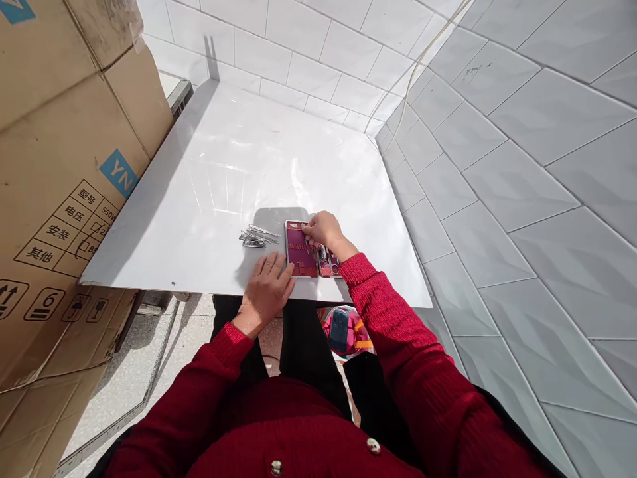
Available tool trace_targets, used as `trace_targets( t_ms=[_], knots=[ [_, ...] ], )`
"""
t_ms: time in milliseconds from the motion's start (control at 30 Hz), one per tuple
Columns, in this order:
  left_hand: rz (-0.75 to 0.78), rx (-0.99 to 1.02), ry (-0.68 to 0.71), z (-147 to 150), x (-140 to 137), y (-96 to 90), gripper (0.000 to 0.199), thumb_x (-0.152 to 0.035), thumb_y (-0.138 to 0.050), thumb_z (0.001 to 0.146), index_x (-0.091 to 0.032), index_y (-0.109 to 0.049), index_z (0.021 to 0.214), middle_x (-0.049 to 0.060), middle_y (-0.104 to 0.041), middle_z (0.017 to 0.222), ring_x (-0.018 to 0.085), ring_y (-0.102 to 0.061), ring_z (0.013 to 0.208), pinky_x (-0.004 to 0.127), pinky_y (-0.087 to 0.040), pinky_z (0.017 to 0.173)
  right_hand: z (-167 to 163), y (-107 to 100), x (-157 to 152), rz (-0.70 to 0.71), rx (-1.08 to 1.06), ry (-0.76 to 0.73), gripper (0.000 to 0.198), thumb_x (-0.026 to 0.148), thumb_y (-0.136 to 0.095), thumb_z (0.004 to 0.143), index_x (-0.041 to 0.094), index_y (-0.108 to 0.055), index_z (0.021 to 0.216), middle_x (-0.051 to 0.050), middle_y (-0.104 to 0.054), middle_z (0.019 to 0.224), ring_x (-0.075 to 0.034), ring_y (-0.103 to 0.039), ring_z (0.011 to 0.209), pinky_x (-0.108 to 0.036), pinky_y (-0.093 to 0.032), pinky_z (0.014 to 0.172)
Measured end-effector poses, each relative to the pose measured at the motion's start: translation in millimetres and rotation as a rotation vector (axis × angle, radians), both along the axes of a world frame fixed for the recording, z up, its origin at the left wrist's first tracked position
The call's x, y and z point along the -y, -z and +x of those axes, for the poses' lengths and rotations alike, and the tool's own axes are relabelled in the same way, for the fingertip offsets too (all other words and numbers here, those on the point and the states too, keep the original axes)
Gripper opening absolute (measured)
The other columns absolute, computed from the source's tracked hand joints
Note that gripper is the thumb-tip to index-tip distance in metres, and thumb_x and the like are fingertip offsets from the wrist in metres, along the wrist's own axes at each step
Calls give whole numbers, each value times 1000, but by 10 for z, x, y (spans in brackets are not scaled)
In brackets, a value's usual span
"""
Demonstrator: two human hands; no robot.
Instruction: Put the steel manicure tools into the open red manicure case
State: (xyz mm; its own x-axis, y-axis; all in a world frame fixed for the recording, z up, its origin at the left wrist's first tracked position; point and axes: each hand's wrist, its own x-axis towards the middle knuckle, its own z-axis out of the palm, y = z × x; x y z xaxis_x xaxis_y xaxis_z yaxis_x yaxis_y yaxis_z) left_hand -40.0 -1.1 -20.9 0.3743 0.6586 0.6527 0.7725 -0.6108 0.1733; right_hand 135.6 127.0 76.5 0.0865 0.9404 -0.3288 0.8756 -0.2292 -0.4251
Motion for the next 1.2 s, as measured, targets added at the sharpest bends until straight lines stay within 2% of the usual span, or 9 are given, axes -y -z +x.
trace_targets(
  t_ms=[233, 400, 667, 867, 967, 1200],
  knots=[
    [-8, -4, -8, 5, 1, 13, 30, -29, -57, 104, -15, -76, 121, 17, -74, 132, 34, -66, 131, 53, -53, 110, 47, 2, -73, -48, -112, 43, 40, 12, -70, 93, 16, -62, 54, -7, -72, 60, -10, -60, 46, -18, -47, 50],
    [-70, 24, 10, -6, 2, 19, 32, -29, -56, 103, -18, -75, 126, 16, -73, 135, 35, -63, 134, 55, -51, 112, 72, 37, -113, -67, -240, 57, 43, 9, -69, 93, 16, -60, 51, -7, -71, 56, -11, -58, 43, -19, -46, 46],
    [-78, 6, 1, 1, 15, -2, 31, -29, -56, 104, -17, -75, 125, 16, -73, 135, 34, -64, 134, 54, -51, 112, 79, 92, -168, -57, -171, 14, 37, 13, -74, 90, 15, -64, 54, -3, -67, 50, -8, -53, 38, -17, -41, 44],
    [-60, 1, -3, -2, 15, 0, 30, -29, -57, 104, -16, -75, 124, 16, -73, 135, 35, -65, 133, 53, -51, 112, 135, 139, -178, -23, -288, -16, 32, 11, -73, 88, 15, -65, 58, -3, -68, 53, -9, -54, 40, -18, -42, 43],
    [-64, -3, 4, -4, 14, 2, 31, -30, -57, 104, -15, -75, 124, 17, -73, 136, 35, -64, 133, 54, -51, 112, 102, 104, -123, -14, -233, -12, 32, 13, -73, 89, 15, -65, 57, -4, -69, 54, -9, -56, 42, -19, -44, 46],
    [-96, 13, 10, -3, 13, 12, 32, -30, -57, 104, -17, -75, 126, 17, -72, 137, 35, -63, 135, 54, -49, 114, -72, -129, 12, -74, 4, -48, 36, 14, -70, 90, 16, -65, 55, -8, -74, 63, -13, -63, 50, -21, -47, 52]
  ],
)
